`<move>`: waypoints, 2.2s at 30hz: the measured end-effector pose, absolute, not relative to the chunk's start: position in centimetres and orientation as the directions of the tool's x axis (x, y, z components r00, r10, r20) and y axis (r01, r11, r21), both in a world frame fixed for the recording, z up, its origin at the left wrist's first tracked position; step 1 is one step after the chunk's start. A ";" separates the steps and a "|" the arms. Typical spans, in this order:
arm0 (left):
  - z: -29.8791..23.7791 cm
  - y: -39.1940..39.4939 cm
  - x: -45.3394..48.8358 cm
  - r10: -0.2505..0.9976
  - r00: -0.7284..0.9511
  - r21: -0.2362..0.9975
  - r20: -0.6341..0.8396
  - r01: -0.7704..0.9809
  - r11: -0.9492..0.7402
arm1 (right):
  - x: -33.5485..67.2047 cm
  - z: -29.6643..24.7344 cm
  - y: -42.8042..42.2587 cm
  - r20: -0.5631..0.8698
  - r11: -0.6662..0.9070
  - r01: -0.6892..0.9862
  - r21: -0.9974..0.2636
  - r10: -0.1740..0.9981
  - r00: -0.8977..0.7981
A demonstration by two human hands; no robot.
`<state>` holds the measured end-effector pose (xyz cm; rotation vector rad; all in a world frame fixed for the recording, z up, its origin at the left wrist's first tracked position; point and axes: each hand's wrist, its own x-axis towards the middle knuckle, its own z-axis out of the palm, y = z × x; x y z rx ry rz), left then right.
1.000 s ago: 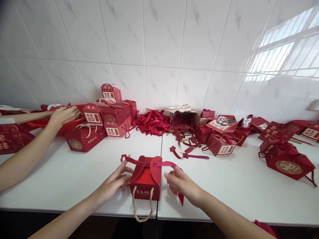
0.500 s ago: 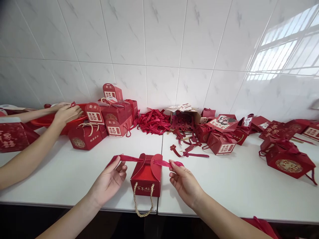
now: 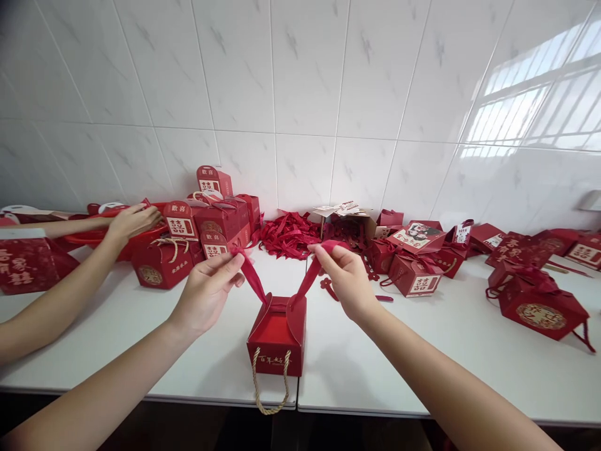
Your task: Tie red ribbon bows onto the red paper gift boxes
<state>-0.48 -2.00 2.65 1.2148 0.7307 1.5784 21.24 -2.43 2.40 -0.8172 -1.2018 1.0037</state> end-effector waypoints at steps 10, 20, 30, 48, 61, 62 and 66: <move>4.9 -1.4 1.0 0.882 0.061 0.840 0.467 -0.341 -0.422 | 19.4 5.3 -1.3 0.518 0.484 -0.241 -0.841 0.850 -0.098; 6.3 -1.6 1.6 0.837 0.190 0.850 0.514 -0.247 -0.466 | 18.6 6.6 -1.7 0.413 0.404 -0.089 -0.911 0.889 -0.197; 6.3 -2.0 1.4 0.815 0.328 0.827 0.479 0.144 -0.544 | 18.4 5.7 -1.7 0.396 0.329 -0.243 -0.913 0.858 -0.328; 5.3 0.0 -0.6 0.856 0.471 0.977 0.213 -0.112 -0.182 | 20.7 5.1 -2.1 0.669 0.872 0.475 -0.117 0.423 -0.611; 4.2 -2.2 -5.5 0.692 0.190 0.394 0.696 0.705 -0.590 | 25.7 2.6 -4.5 0.566 0.492 0.745 -0.450 0.803 -0.188; 3.8 -1.9 -6.9 0.741 0.188 0.361 0.645 0.779 -0.512 | 27.0 2.2 -4.7 0.483 0.410 0.813 -0.414 0.856 -0.185; 1.1 -1.1 -11.4 0.966 0.204 0.281 0.160 0.928 -0.243 | 30.9 -0.6 -5.0 0.061 0.144 0.948 -0.284 0.989 -0.132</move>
